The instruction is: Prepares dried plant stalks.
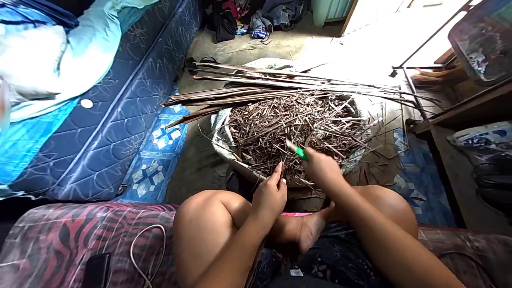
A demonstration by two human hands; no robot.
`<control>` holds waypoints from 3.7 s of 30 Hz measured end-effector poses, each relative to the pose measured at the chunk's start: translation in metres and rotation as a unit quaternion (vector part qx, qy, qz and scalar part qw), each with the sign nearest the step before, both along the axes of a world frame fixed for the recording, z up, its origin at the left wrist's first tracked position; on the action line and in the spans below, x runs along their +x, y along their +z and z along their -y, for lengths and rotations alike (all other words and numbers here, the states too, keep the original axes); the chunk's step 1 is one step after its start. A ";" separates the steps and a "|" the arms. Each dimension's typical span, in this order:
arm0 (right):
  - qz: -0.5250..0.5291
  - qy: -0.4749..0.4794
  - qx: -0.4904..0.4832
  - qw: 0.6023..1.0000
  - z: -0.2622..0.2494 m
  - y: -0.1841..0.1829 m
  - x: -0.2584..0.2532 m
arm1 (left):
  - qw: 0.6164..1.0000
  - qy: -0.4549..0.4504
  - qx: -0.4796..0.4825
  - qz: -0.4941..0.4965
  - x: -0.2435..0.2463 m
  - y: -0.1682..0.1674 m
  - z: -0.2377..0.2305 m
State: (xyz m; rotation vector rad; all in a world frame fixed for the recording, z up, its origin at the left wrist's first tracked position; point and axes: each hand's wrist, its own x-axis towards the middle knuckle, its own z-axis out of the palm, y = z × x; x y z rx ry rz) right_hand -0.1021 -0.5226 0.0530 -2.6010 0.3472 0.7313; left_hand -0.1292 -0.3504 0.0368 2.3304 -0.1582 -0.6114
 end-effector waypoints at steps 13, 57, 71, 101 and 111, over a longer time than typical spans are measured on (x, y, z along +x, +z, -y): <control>-0.004 0.058 -0.030 0.998 -0.021 -0.006 -0.007 | 1.000 -0.007 -0.018 -0.019 0.005 0.000 0.000; -0.066 -0.161 0.529 0.830 0.029 -0.022 0.005 | 0.996 0.035 -0.078 -0.025 -0.001 -0.006 0.000; -0.041 -0.228 0.554 0.799 0.034 -0.020 0.011 | 0.997 0.023 -0.066 -0.030 -0.002 -0.003 0.001; -0.037 -0.169 0.639 0.749 0.025 0.001 -0.014 | 0.989 -0.088 -0.046 0.107 -0.027 0.029 -0.063; -0.032 -0.165 0.625 0.762 0.015 0.005 -0.018 | 0.991 -0.093 -0.010 0.096 -0.028 0.033 -0.076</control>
